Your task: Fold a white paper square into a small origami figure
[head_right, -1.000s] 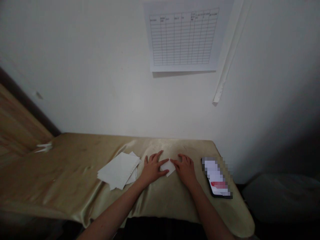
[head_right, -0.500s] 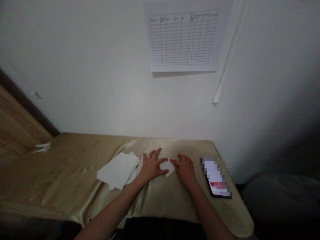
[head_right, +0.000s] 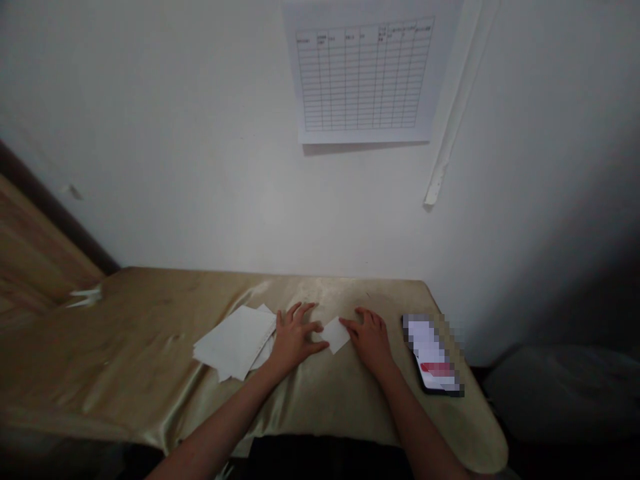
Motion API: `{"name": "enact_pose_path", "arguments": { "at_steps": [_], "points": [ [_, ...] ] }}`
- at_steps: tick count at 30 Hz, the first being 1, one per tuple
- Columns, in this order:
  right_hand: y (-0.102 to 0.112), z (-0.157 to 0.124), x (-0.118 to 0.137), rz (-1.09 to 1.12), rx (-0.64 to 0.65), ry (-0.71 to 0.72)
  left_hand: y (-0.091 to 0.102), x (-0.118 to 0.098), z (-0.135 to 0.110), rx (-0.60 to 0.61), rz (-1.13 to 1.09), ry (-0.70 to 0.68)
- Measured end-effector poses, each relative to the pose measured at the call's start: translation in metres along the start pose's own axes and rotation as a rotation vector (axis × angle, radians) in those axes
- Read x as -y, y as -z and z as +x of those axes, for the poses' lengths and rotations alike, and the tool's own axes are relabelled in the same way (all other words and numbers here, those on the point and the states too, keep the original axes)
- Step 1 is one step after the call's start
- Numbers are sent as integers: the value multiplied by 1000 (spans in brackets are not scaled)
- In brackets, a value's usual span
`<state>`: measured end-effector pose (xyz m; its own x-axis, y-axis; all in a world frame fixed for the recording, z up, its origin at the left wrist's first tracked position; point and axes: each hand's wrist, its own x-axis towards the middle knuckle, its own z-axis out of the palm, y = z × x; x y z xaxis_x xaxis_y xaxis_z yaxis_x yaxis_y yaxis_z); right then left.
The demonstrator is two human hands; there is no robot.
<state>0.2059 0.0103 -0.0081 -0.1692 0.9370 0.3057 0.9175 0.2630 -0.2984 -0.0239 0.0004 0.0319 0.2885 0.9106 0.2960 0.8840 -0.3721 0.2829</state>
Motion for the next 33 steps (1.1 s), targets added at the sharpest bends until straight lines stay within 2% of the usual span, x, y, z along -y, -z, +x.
{"name": "enact_pose_path", "arguments": {
  "at_steps": [14, 20, 26, 33],
  "points": [
    [-3, -1, -5, 65, -58, -1, -3, 5, 2, 59, -113, 37],
    [-1, 0, -5, 95, -53, -7, -11, 8, 7, 21, -141, 59],
    [1, -1, -2, 131, -19, 16, -16, 9, 8, 101, -81, 22],
    [1, 1, -3, 198, 5, 2, -18, 9, 8, 136, -111, -5]
  ]
}}
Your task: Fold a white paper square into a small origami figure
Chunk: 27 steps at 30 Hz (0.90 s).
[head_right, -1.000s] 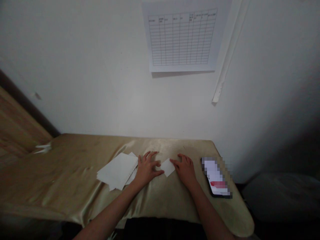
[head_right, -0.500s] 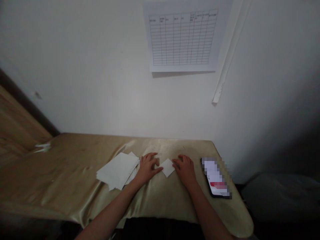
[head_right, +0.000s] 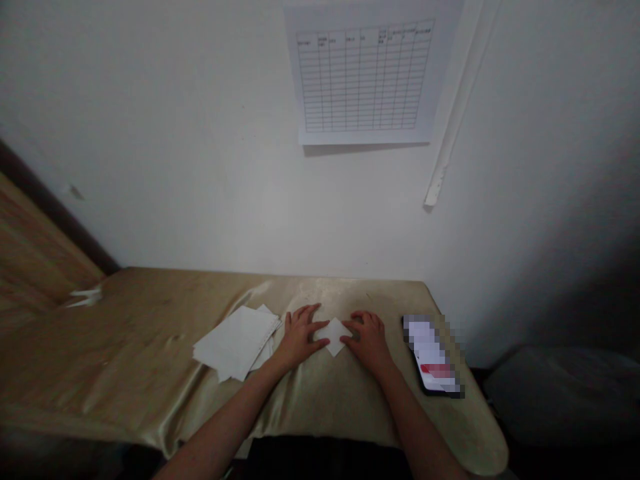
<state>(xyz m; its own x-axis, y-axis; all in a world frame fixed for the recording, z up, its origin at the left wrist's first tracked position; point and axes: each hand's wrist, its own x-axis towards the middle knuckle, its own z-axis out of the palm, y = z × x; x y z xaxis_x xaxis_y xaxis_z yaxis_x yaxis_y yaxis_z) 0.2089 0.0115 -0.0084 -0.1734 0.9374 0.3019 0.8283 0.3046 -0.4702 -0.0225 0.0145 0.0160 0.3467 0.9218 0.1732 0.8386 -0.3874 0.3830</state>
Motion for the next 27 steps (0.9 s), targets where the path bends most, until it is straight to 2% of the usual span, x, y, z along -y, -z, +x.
{"name": "enact_pose_path", "arguments": {
  "at_steps": [9, 16, 21, 25, 27],
  "points": [
    [0, 2, 0, 33, -28, -8, 6, -7, 1, -13, -82, 0],
    [-2, 5, -4, 166, -75, 15, 5, -8, 0, -33, -77, -22],
    [5, 4, -5, 225, -238, -60, 2, -8, 0, -67, -77, 22],
    [18, 1, -2, -3, -445, -84, 0, -6, 0, -84, -77, 26],
    [24, -1, 0, -114, -486, -87, -1, -6, 0, -101, -82, 29]
  ]
}}
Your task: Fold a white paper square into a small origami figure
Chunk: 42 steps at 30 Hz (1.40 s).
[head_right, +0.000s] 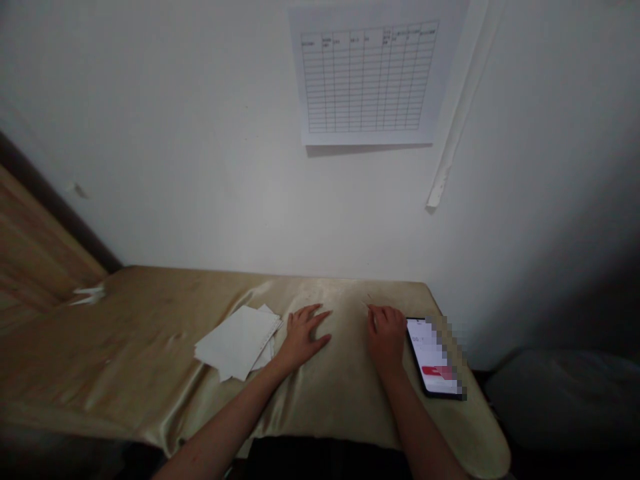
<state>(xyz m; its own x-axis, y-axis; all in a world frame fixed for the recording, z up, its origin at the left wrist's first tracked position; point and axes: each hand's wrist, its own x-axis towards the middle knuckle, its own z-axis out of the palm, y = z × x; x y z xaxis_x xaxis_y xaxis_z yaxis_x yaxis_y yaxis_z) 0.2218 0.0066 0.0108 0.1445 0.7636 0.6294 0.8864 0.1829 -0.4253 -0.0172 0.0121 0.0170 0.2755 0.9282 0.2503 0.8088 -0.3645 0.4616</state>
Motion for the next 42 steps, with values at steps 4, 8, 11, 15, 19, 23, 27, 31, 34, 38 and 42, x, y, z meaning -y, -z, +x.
{"name": "enact_pose_path", "arguments": {
  "at_steps": [4, 8, 11, 15, 19, 23, 27, 31, 34, 38, 42],
  "points": [
    [2, -2, 3, -24, 83, 106, 0, 0, -1, -7, -3, 1],
    [-6, -6, 3, 61, 201, 174, 4, -4, -2, 16, -6, 1],
    [-13, -9, 0, 82, 269, 204, 7, -7, -2, 22, -4, 6],
    [-16, -11, -2, 68, 385, 233, 7, -8, -2, 26, 2, -4],
    [-15, -10, -3, 73, 421, 253, 6, -6, -2, 38, 10, -13],
    [-14, -8, -5, 39, 478, 259, 6, -7, -4, 70, 15, -59],
    [-14, -8, -4, 22, 501, 234, 8, -9, -6, 119, 4, -125],
    [-14, -9, -1, -2, 505, 228, 9, -10, -6, 125, -3, -146],
    [-13, -10, 1, -36, 482, 221, 8, -12, -7, 117, -5, -154],
    [-12, -10, 2, -42, 446, 256, 7, -12, -8, 118, 12, -178],
    [-11, -9, 3, -72, 459, 255, 6, -11, -8, 106, 42, -188]
  ]
}}
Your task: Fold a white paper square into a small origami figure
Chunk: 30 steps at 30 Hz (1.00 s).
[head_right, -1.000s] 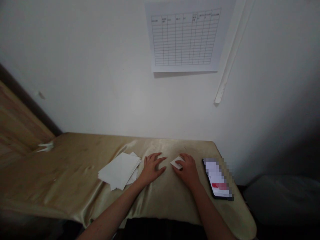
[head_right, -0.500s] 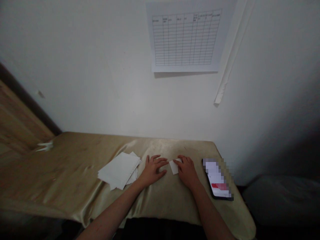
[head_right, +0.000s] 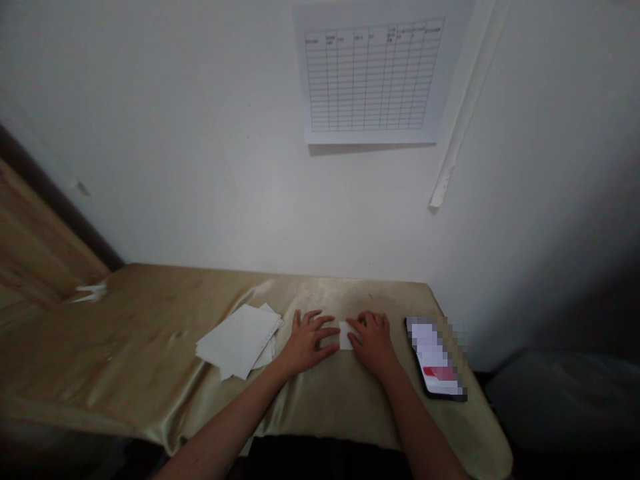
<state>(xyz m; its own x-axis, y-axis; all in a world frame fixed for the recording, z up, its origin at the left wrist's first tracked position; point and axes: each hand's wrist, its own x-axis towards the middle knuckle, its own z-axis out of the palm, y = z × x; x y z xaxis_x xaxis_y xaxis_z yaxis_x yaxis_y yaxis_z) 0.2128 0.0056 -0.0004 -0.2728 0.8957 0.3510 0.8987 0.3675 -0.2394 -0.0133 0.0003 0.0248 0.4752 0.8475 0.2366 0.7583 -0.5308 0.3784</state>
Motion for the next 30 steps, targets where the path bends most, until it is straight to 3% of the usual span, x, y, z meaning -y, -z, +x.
{"name": "enact_pose_path", "arguments": {
  "at_steps": [14, 25, 30],
  "points": [
    [-1, -1, 6, -15, -19, -51, -5, 1, 0, -21, 108, -67],
    [-6, 2, -3, 86, -8, -70, -1, 9, 4, -109, 125, 37],
    [-9, 2, 1, 49, -17, -68, -7, 5, 8, -87, 129, 14]
  ]
}}
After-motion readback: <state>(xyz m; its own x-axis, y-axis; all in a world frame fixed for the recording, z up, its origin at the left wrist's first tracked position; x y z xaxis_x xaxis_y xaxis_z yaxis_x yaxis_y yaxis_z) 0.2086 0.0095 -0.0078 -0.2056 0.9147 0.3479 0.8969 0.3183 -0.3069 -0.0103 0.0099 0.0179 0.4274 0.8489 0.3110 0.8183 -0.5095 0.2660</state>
